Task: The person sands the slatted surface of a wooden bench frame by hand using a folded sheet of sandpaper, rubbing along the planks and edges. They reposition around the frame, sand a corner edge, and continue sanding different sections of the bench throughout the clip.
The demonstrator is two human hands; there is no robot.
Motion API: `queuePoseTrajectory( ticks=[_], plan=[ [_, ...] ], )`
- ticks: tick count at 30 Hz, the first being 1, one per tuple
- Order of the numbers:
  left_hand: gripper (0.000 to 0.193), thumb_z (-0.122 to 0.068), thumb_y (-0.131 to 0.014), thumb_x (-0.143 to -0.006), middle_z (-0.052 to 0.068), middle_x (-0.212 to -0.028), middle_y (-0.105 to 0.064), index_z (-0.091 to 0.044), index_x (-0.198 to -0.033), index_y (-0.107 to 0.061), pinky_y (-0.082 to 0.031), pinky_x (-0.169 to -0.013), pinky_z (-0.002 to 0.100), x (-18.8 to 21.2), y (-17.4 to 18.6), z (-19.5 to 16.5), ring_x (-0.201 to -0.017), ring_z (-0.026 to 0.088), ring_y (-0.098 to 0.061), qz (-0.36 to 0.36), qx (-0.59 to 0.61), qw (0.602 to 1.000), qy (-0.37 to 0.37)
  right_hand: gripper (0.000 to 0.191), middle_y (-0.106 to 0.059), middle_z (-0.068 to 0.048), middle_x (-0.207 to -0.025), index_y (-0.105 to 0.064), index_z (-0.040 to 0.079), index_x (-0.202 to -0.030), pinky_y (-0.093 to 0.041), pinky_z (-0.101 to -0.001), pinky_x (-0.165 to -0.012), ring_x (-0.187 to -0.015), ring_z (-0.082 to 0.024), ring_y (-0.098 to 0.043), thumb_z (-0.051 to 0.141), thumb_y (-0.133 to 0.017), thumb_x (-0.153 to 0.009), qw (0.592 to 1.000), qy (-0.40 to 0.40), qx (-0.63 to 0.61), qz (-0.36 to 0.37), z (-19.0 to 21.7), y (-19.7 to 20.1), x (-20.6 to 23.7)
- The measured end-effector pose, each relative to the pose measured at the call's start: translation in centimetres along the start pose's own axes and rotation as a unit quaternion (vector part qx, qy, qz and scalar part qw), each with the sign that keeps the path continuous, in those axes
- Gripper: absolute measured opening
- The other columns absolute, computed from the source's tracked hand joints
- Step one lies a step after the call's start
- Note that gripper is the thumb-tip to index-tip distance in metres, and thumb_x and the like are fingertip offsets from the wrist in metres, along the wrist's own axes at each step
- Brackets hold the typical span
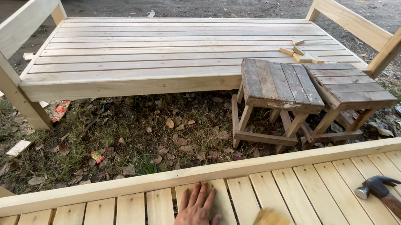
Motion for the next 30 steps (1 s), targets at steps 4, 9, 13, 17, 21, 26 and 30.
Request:
queuePoseTrajectory(
  ticks=[4, 9, 13, 17, 21, 26, 30],
  plan=[
    [0.075, -0.047, -0.036, -0.102, 0.011, -0.172, -0.001, -0.014, -0.164, -0.01, 0.005, -0.128, 0.045, 0.0, -0.1, -0.1, -0.159, 0.025, 0.004, 0.002, 0.006, 1.0, -0.001, 0.07, -0.044, -0.006, -0.165, -0.035, 0.026, -0.161, -0.032, -0.0726, -0.111, -0.145, -0.039, -0.047, 0.045, -0.065, -0.101, 0.925, 0.166, 0.241, -0.243, 2.2, 0.7, 1.7],
    [0.075, -0.048, -0.037, -0.102, 0.01, -0.172, -0.002, -0.015, -0.164, -0.011, 0.005, -0.127, 0.045, -0.1, -0.3, 0.1, -0.159, 0.025, 0.004, -0.004, 0.016, 1.0, -0.005, 0.075, -0.02, 0.009, -0.171, -0.027, 0.043, -0.162, -0.021, -0.0603, -0.119, -0.151, -0.026, -0.023, 0.056, -0.049, -0.092, 0.926, -0.136, -0.06, 0.346, 0.7, -3.4, -3.8],
    [0.075, -0.047, -0.039, -0.102, 0.011, -0.172, -0.003, -0.015, -0.164, -0.013, 0.005, -0.128, 0.046, -0.3, -0.6, 0.3, -0.16, 0.025, 0.004, -0.006, 0.022, 1.0, -0.007, 0.066, -0.027, 0.004, -0.167, -0.033, 0.037, -0.157, -0.018, -0.061, -0.116, -0.149, -0.03, -0.025, 0.054, -0.046, -0.094, 0.966, -0.112, -0.128, 0.193, 2.4, -2.2, -5.4],
    [0.071, -0.044, -0.038, -0.102, 0.011, -0.172, -0.005, -0.014, -0.163, -0.015, 0.004, -0.127, 0.047, -0.5, -1.0, 0.4, -0.16, 0.026, 0.002, -0.037, 0.029, 0.999, -0.018, 0.055, -0.04, -0.007, -0.167, -0.038, 0.022, -0.158, -0.025, -0.0603, -0.12, -0.151, -0.04, -0.041, 0.041, -0.054, -0.108, 0.935, 0.172, 0.216, -0.222, 5.1, 0.6, -1.0],
    [0.072, -0.042, -0.04, -0.102, 0.012, -0.172, -0.006, -0.013, -0.163, -0.015, 0.003, -0.127, 0.048, -0.9, -1.5, 0.6, -0.159, 0.027, 0.002, -0.033, 0.028, 0.999, -0.014, 0.059, -0.043, -0.012, -0.161, -0.041, 0.027, -0.155, -0.025, -0.0556, -0.113, -0.146, -0.034, -0.039, 0.051, -0.045, -0.101, 0.981, 0.055, 0.035, -0.183, 4.8, 0.0, -2.0],
    [0.073, -0.041, -0.041, -0.101, 0.012, -0.172, -0.006, -0.013, -0.163, -0.016, 0.002, -0.127, 0.048, -0.8, -1.2, 0.5, -0.159, 0.027, 0.001, -0.026, 0.026, 0.999, -0.013, 0.059, -0.031, -0.005, -0.163, -0.041, 0.033, -0.151, -0.022, -0.0533, -0.118, -0.15, -0.031, -0.03, 0.05, -0.048, -0.095, 0.953, -0.131, -0.15, 0.229, 5.5, -2.8, -6.9],
    [0.069, -0.041, -0.034, -0.104, 0.012, -0.172, -0.004, -0.014, -0.163, -0.012, 0.005, -0.127, 0.048, -0.3, -0.7, 0.3, -0.159, 0.027, 0.003, -0.02, 0.023, 0.999, -0.015, 0.064, -0.033, -0.007, -0.16, -0.042, 0.034, -0.15, -0.024, -0.0564, -0.114, -0.145, -0.034, -0.034, 0.053, -0.049, -0.09, 0.971, -0.114, -0.154, 0.145, 5.4, -1.8, -5.3]
  ],
)
Point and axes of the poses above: each hand's wrist, its own x-axis away from the middle knuckle, its own y-axis out of the back of the hand, z = x × y, the point moved 4 cm from there along -x, towards the middle knuckle
